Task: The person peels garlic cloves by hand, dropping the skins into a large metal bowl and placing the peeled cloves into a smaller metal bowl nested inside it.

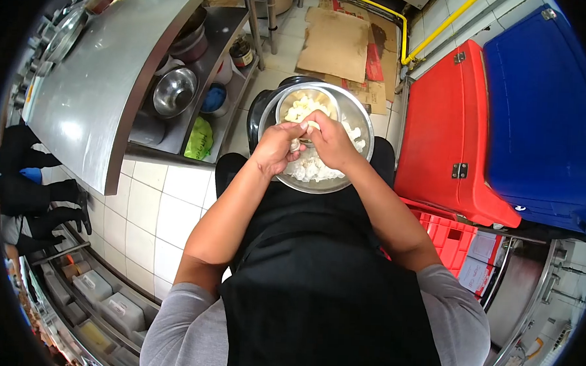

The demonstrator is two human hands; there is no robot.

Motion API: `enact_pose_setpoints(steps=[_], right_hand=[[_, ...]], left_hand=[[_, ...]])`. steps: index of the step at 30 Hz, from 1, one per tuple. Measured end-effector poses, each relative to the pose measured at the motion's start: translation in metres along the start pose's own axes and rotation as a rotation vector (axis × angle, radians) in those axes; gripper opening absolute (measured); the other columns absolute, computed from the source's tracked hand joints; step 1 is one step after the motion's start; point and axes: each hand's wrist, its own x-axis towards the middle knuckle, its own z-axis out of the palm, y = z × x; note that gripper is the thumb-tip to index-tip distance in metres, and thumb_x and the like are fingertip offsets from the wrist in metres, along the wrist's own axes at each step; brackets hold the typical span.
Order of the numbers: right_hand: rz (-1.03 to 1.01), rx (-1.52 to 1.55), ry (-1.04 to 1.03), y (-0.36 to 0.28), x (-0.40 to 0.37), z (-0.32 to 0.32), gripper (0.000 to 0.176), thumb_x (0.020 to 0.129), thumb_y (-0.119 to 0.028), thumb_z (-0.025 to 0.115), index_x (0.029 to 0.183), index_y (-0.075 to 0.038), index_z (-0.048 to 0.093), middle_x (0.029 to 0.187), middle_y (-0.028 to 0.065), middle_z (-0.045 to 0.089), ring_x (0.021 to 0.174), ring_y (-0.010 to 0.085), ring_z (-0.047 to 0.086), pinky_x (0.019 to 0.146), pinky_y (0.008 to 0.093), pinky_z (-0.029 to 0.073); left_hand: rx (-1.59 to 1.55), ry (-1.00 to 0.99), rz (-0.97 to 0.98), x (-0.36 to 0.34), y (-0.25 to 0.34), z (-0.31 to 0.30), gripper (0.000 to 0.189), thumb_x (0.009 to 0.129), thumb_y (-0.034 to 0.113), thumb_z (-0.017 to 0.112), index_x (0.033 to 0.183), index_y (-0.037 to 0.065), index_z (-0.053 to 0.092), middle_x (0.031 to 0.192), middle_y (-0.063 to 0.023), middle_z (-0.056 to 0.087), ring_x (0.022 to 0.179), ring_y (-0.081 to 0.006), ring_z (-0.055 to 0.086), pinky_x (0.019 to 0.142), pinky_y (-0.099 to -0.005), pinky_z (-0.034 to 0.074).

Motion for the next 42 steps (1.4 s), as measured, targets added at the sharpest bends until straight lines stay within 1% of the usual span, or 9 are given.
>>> enact_pose_setpoints(steps=[12,17,21,26,30,34,35,38,42], right_hand=[[0.107,0.026,0.004,-0.009,-0.017,-0.003,0.015,0.102,-0.003,0.059,0.116,-0.002,0.063,0.098,0.0206,0.075,0.091,0.0385,0.076,0.081,0.0432,0.058],[0.172,-0.384,0.045,0.012,0.001,-0.008,0.045,0.097,0.0,0.063,0.142,-0.004,0.064,0.122,0.0276,0.069,0.11,0.0448,0.069,0.099,0.0512,0.055],[0.144,-0.443,0.164,0.011,0.0,-0.006,0.036,0.1,-0.004,0.065,0.135,-0.002,0.067,0.11,0.0205,0.072,0.1,0.0337,0.072,0.093,0.0437,0.057],[0.406,0.514,-0.03,-0.001,-0.019,0.0,0.023,0.106,-0.013,0.07,0.125,-0.001,0.07,0.097,0.0019,0.07,0.089,0.0064,0.061,0.081,0.0258,0.052],[0.247,0.586,-0.088,0.008,-0.032,0.018,0.019,0.104,-0.006,0.07,0.121,-0.003,0.062,0.095,-0.0001,0.069,0.081,0.0074,0.062,0.072,0.0282,0.051],[0.027,0.141,-0.034,-0.015,-0.042,0.021,0.025,0.097,-0.006,0.073,0.113,-0.002,0.054,0.087,0.0103,0.067,0.073,0.0171,0.066,0.066,0.0352,0.054],[0.008,0.096,-0.016,-0.028,-0.043,0.018,0.026,0.092,-0.004,0.069,0.111,-0.001,0.051,0.086,0.0188,0.066,0.073,0.032,0.07,0.067,0.0444,0.055],[-0.07,-0.187,0.042,-0.036,-0.047,0.022,0.024,0.09,0.0,0.063,0.11,-0.001,0.05,0.088,0.024,0.067,0.078,0.0438,0.07,0.07,0.0504,0.056],[-0.049,-0.192,0.119,-0.028,-0.052,0.031,0.029,0.085,0.003,0.06,0.111,-0.001,0.049,0.085,0.0263,0.061,0.075,0.05,0.063,0.071,0.0504,0.054]], left_hand=[[-0.053,0.024,-0.014,-0.006,-0.006,0.005,0.018,0.102,0.022,0.078,0.1,0.007,0.067,0.093,-0.002,0.068,0.067,-0.0087,0.059,0.052,-0.0225,0.045],[0.316,0.238,0.187,0.008,0.013,0.008,0.036,0.102,0.024,0.077,0.126,0.002,0.063,0.1,-0.0039,0.069,0.082,-0.0115,0.063,0.068,-0.0295,0.052],[0.368,0.076,0.281,-0.009,0.016,0.003,0.055,0.101,0.013,0.075,0.147,-0.004,0.048,0.117,-0.0114,0.069,0.1,-0.0131,0.064,0.079,-0.0295,0.057],[0.537,-0.004,0.38,-0.036,-0.001,-0.002,0.045,0.094,-0.003,0.08,0.132,-0.003,0.056,0.113,-0.0094,0.073,0.101,-0.0123,0.07,0.087,-0.0282,0.059],[0.599,0.029,0.496,-0.05,-0.013,-0.001,0.039,0.089,-0.005,0.086,0.119,0.001,0.061,0.109,-0.0068,0.074,0.1,-0.0115,0.07,0.087,-0.0288,0.058],[0.587,0.018,0.487,-0.051,-0.026,-0.006,0.038,0.089,-0.005,0.086,0.117,0.001,0.061,0.11,-0.0057,0.074,0.101,-0.011,0.07,0.089,-0.0291,0.057],[0.557,0.02,0.554,-0.05,-0.03,-0.006,0.035,0.087,-0.004,0.087,0.113,0.001,0.064,0.103,-0.0046,0.074,0.094,-0.0099,0.068,0.085,-0.0281,0.057],[0.564,0.031,0.633,-0.047,-0.038,-0.007,0.031,0.085,-0.004,0.087,0.109,0.001,0.068,0.097,-0.0032,0.074,0.087,-0.0088,0.066,0.081,-0.0274,0.056],[0.7,0.022,0.655,-0.051,-0.038,-0.006,0.032,0.084,-0.003,0.089,0.109,0.001,0.069,0.098,-0.0025,0.074,0.085,-0.0093,0.066,0.08,-0.0277,0.055]])
